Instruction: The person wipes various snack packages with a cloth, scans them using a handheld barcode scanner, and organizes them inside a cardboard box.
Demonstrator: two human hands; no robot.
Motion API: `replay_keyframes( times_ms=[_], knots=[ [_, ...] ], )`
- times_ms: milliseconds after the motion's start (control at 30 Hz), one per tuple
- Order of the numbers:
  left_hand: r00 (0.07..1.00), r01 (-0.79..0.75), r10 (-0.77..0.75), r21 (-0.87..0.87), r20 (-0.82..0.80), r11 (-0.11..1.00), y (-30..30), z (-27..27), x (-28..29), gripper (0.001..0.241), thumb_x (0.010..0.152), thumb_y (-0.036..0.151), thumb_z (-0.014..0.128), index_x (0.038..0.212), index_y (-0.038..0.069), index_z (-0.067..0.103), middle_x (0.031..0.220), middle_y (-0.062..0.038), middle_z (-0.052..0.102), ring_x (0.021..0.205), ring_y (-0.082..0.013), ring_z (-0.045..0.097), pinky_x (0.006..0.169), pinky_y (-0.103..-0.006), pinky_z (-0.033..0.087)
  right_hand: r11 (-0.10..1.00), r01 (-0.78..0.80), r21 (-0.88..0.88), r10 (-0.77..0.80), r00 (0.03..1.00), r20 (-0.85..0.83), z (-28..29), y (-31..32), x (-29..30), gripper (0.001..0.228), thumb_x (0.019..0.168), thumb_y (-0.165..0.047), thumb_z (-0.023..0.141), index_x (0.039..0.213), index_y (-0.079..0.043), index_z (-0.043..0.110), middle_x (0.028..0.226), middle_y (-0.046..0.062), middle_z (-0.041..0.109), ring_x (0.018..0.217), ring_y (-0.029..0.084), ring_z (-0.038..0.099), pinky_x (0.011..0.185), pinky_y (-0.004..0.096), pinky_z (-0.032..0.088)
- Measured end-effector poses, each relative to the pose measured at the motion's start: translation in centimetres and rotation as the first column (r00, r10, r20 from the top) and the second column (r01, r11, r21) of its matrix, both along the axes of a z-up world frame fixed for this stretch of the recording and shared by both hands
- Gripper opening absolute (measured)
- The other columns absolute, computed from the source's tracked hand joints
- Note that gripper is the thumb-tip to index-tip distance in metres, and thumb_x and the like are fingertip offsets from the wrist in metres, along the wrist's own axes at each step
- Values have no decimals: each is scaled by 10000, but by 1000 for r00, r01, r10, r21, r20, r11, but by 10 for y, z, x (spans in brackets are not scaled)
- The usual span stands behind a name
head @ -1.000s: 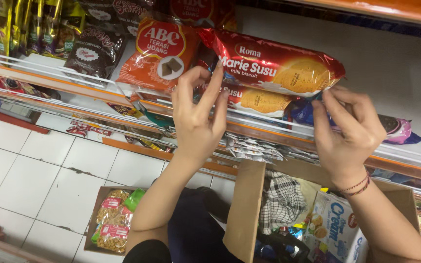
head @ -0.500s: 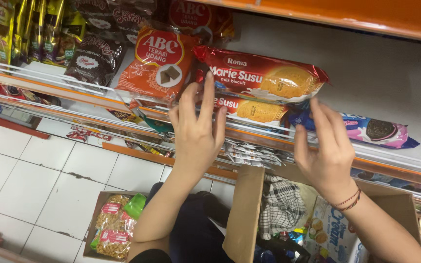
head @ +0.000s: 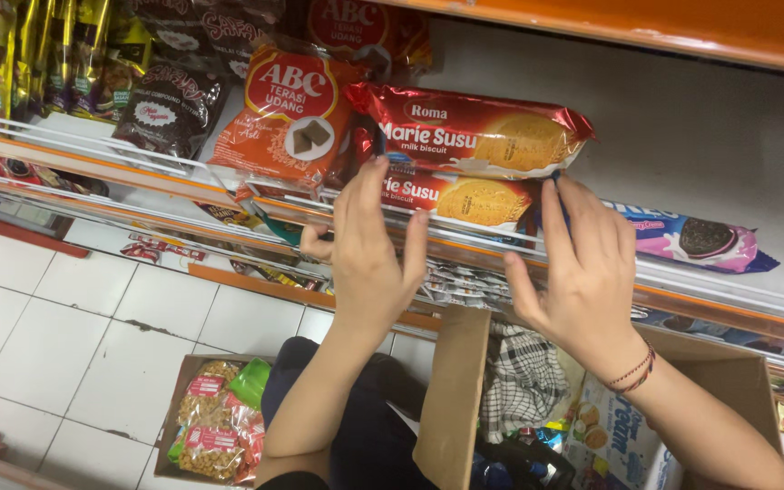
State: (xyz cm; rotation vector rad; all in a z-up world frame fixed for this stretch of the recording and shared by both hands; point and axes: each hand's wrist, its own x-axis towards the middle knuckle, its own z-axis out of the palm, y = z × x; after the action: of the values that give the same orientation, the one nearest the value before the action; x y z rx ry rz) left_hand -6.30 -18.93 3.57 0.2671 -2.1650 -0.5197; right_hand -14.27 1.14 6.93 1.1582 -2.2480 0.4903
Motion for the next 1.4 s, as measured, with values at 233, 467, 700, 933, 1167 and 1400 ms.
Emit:
replay_keyframes(
  times_ms=[233,467,700,933,1167,1400],
  knots=[
    [984,-129,140,-101,107,986,10,11,-2,690,978,406,692,1544,113,428,1473,-71,553,1362,-308,411,1048,-521,208,998,38,57,-37,999,-28,0,-4,0,715,897,-348,696,1439,95,544,1446,270,530,1330,403,508,1109,539,345],
    [968,-151,173,-126,182,980,7,10,-5,712,991,467,668,1560,109,433,1511,-51,551,1305,-304,357,1005,-526,200,991,67,113,-58,995,-84,-1,-5,-1,691,922,-388,678,1434,64,574,1441,270,542,1310,387,521,1091,540,340],
    [983,-115,126,-92,130,989,2,2,-3,685,961,452,678,1517,114,464,1507,-55,545,1317,-314,393,1055,-540,201,995,25,96,-19,998,-63,-2,-5,3,732,887,-384,706,1435,75,549,1464,310,503,1291,422,520,1071,540,380],
    [987,-88,101,-99,125,991,-2,0,4,683,966,437,667,1531,112,465,1518,-38,546,1288,-297,386,1051,-536,218,994,36,102,-31,998,-52,-3,-6,8,795,839,-394,729,1440,81,516,1456,334,485,1291,440,512,1059,533,381],
    [969,-134,164,-164,187,977,0,-5,0,712,969,488,646,1551,115,476,1520,-13,494,1262,-298,371,1022,-531,232,994,35,105,-31,999,-37,-6,-7,11,822,836,-387,732,1444,107,482,1468,329,477,1306,437,507,1087,532,369],
    [976,-138,166,-189,144,972,-1,-12,3,676,975,479,654,1534,129,503,1525,-35,490,1302,-287,366,1026,-533,236,996,13,89,-12,1000,-16,-5,-5,14,799,837,-347,736,1444,106,482,1455,310,481,1312,432,504,1088,529,366]
  ],
)
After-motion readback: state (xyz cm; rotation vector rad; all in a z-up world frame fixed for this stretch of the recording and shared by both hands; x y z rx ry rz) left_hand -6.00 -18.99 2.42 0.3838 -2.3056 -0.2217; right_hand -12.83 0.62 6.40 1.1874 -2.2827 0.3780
